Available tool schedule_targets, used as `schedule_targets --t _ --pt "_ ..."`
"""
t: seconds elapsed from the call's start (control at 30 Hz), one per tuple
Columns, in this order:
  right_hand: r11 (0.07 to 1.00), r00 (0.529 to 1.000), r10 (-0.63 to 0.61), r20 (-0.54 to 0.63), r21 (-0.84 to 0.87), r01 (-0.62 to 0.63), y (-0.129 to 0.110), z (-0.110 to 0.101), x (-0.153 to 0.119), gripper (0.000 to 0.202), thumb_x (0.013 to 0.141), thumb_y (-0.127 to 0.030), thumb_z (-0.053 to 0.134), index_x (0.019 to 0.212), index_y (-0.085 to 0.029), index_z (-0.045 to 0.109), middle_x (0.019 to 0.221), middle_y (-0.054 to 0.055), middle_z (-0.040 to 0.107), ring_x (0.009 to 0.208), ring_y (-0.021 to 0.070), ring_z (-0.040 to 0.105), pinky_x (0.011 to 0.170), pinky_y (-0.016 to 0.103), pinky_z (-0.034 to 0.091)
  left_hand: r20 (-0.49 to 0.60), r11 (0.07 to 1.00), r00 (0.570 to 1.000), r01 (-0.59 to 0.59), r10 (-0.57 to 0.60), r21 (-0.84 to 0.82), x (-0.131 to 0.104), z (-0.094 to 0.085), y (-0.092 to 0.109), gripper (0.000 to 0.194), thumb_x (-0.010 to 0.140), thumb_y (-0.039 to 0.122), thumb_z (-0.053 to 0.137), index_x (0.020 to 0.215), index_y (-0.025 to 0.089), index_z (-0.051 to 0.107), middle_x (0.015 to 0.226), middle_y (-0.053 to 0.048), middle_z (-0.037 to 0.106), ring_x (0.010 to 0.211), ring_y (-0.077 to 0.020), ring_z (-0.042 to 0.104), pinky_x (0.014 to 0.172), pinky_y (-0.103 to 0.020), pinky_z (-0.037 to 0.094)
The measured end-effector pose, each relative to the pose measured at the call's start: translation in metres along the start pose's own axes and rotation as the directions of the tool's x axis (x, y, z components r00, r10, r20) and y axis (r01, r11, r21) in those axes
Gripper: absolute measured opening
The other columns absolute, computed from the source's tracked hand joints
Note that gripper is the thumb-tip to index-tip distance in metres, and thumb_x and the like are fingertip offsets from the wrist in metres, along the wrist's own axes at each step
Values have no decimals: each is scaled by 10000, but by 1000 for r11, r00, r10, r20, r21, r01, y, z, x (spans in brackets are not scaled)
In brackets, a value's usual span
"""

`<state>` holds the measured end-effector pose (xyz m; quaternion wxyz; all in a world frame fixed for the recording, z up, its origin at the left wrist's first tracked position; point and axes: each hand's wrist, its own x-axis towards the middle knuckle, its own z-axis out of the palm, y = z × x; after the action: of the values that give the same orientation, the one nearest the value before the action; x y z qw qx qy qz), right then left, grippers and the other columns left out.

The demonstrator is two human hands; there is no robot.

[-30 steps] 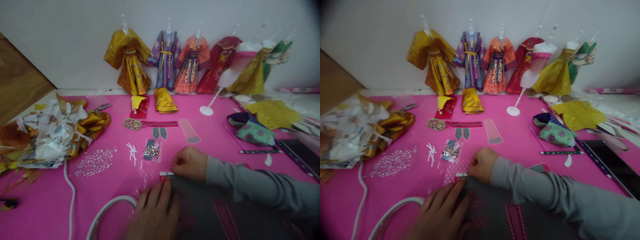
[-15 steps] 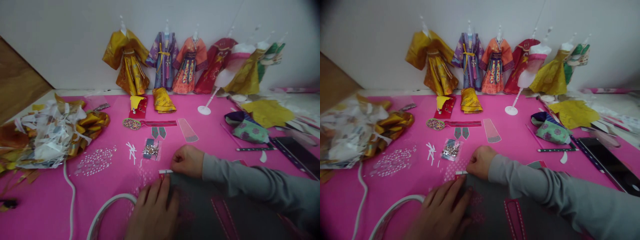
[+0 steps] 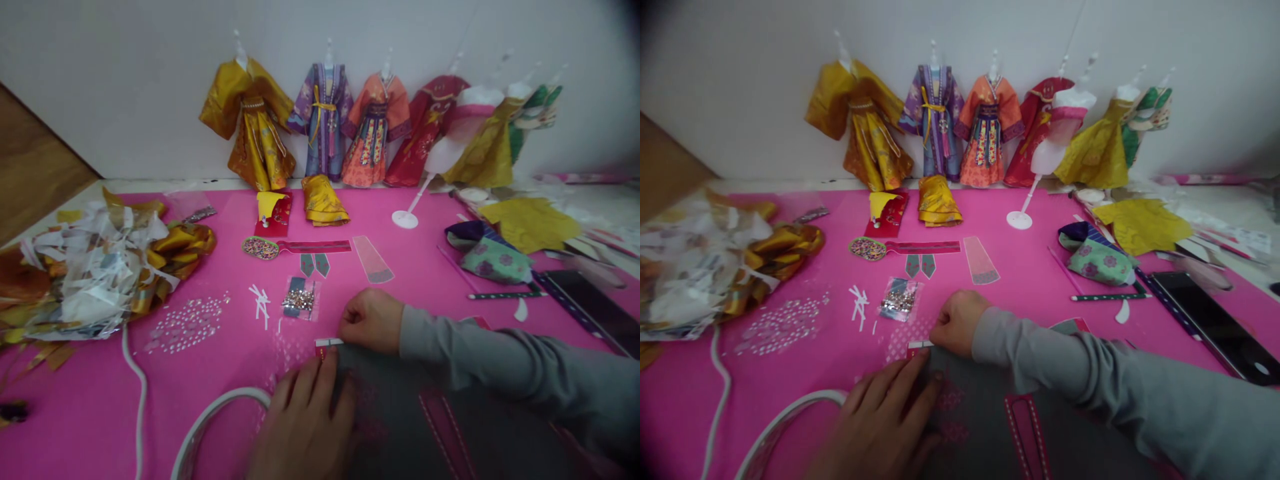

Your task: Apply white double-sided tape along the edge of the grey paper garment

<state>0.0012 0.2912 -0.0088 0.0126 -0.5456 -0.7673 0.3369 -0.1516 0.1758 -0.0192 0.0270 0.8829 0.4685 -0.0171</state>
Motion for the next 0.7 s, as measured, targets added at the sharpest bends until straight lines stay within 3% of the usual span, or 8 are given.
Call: schedule_targets --t 0.7 --pt "1000 1000 -2 -2 -21 2 1 1 -1 162 689 -154 598 569 -123 703 472 -42 487 491 74 373 464 200 287 16 1000 1000 16 -15 -22 3 -2 0 403 896 472 541 1213 242 633 1336 -151 610 1092 -324 639 835 -479 554"
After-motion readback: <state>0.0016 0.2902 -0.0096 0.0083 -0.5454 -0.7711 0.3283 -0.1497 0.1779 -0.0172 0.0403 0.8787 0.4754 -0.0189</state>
